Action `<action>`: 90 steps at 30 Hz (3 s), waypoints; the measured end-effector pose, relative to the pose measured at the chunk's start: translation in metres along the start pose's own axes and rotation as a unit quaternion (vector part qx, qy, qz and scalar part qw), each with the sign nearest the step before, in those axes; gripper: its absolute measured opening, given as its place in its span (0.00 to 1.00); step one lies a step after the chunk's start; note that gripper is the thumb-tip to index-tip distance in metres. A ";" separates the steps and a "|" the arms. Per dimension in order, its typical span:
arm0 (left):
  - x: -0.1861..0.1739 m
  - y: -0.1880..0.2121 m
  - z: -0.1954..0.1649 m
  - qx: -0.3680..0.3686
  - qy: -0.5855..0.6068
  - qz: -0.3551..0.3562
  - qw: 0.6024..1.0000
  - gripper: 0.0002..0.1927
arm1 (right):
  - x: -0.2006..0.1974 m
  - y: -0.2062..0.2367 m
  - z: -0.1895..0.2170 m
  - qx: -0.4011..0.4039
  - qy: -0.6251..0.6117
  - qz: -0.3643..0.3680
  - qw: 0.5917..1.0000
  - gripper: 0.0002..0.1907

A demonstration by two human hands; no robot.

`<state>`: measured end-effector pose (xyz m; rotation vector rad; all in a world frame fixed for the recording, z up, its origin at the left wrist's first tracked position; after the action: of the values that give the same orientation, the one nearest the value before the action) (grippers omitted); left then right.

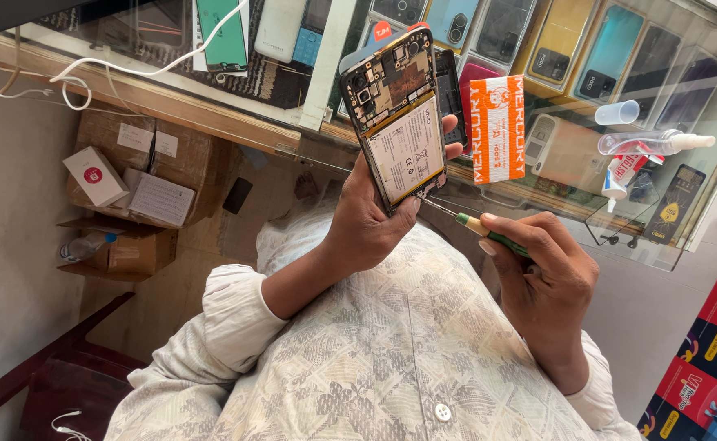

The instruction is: The person disassembles a smartphone by removing screws and internal components. They use a screwdriver to loosen screws, detach a metal bracket, and remove a small black component from the phone's interior.

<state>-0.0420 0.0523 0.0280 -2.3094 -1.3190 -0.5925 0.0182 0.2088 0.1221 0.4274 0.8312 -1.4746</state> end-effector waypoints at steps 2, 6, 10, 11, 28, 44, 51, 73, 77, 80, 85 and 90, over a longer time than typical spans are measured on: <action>0.000 0.000 0.000 0.000 0.006 0.002 1.000 0.42 | 0.001 0.000 -0.001 0.005 0.003 0.005 1.000 0.15; 0.001 0.001 -0.001 0.000 0.013 0.002 1.000 0.41 | 0.001 0.000 -0.001 0.007 -0.001 0.007 1.000 0.15; 0.001 0.001 -0.001 -0.001 0.017 -0.001 1.000 0.41 | 0.001 0.000 -0.001 0.007 0.004 0.007 1.000 0.15; 0.000 0.001 0.000 -0.002 0.017 -0.002 1.000 0.41 | 0.002 0.000 -0.001 0.009 0.005 0.007 1.000 0.15; -0.002 0.001 0.004 -0.006 0.049 -0.001 0.999 0.36 | 0.000 0.001 0.000 0.016 -0.006 0.003 1.000 0.13; -0.011 -0.004 0.006 -0.030 0.142 -0.038 0.989 0.38 | -0.005 0.004 -0.010 0.040 -0.040 -0.028 0.998 0.12; -0.021 -0.010 0.018 -0.081 0.146 -0.093 0.982 0.30 | -0.007 0.006 -0.020 0.046 -0.078 -0.065 0.994 0.12; -0.005 -0.073 0.167 -0.210 -0.085 -0.131 0.965 0.13 | -0.040 0.057 -0.115 0.169 -0.218 -0.246 0.929 0.12; 0.006 -0.089 0.189 -0.258 -0.210 -0.181 0.926 0.14 | -0.054 0.072 -0.135 0.188 -0.211 -0.262 0.923 0.12; 0.011 -0.098 0.196 -0.247 -0.260 -0.215 0.908 0.17 | -0.063 0.079 -0.152 0.197 -0.209 -0.266 0.920 0.11; 0.012 -0.106 0.197 -0.198 -0.327 -0.247 0.891 0.19 | -0.072 0.087 -0.179 0.205 -0.203 -0.254 0.923 0.11; 0.017 -0.104 0.193 -0.159 -0.354 -0.275 0.880 0.26 | -0.075 0.082 -0.203 0.184 -0.189 -0.231 0.937 0.10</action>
<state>-0.0947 0.2173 -0.1068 -2.5114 -2.4295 -0.0930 0.0597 0.4132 0.0216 0.2122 0.3516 -2.0848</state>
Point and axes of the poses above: each hand's wrist, its own y-axis away from the middle knuckle, its own x-axis out of the palm, z = x × y, the point moved 8 cm from there along -y, towards the middle knuckle, and after that the axes turned 5 degrees about -x, right-handed, at the moved point
